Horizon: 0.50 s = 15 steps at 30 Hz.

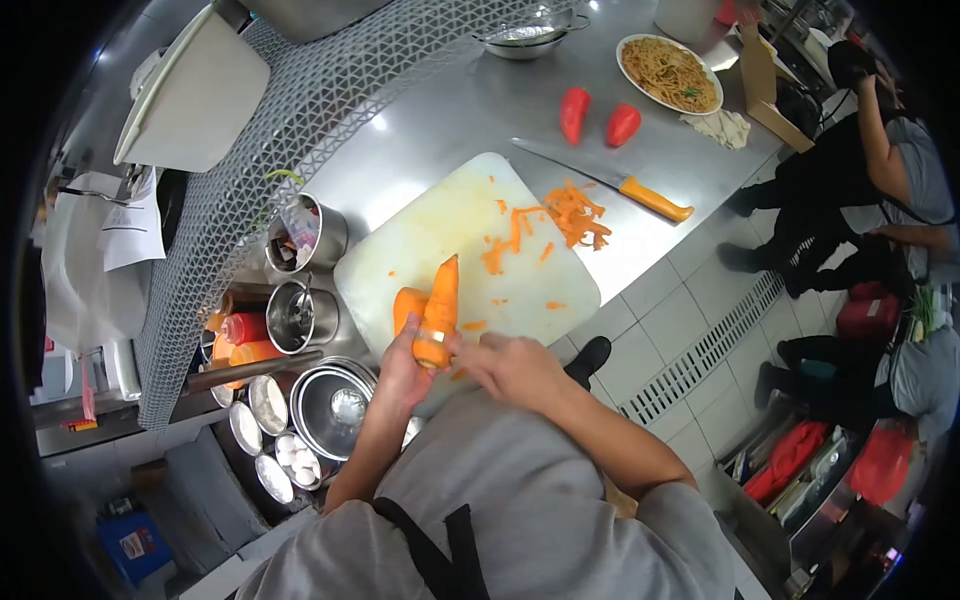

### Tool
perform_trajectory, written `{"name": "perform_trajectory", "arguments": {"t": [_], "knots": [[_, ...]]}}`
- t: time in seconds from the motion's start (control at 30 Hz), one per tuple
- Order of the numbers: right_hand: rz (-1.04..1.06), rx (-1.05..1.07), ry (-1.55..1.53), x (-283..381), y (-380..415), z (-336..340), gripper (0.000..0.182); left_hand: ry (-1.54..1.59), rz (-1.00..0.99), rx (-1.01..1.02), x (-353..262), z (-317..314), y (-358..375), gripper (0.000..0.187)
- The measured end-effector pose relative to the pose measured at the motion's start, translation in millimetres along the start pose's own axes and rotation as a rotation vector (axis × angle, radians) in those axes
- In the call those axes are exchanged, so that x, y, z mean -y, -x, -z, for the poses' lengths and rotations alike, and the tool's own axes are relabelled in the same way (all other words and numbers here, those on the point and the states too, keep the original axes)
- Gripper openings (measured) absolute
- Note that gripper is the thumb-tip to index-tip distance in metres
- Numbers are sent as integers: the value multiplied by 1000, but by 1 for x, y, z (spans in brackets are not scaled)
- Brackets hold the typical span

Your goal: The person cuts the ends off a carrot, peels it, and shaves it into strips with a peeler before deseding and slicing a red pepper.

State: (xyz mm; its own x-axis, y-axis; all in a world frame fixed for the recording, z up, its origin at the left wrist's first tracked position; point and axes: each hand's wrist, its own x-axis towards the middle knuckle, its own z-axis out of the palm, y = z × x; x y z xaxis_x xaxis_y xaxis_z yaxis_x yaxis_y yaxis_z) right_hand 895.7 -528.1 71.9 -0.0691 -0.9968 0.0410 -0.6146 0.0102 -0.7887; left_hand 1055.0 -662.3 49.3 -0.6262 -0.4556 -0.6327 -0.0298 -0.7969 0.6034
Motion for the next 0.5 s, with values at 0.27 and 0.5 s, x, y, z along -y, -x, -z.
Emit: {"name": "perform_trajectory", "arguments": {"t": [0.27,0.5], "knots": [[-418,-353,-321,-84,-58,15,31,-124,-22,57,-3,-13,17,54],[75,-225,-193,5,0,5,33,123,46,-11,1,1,4,50]]}}
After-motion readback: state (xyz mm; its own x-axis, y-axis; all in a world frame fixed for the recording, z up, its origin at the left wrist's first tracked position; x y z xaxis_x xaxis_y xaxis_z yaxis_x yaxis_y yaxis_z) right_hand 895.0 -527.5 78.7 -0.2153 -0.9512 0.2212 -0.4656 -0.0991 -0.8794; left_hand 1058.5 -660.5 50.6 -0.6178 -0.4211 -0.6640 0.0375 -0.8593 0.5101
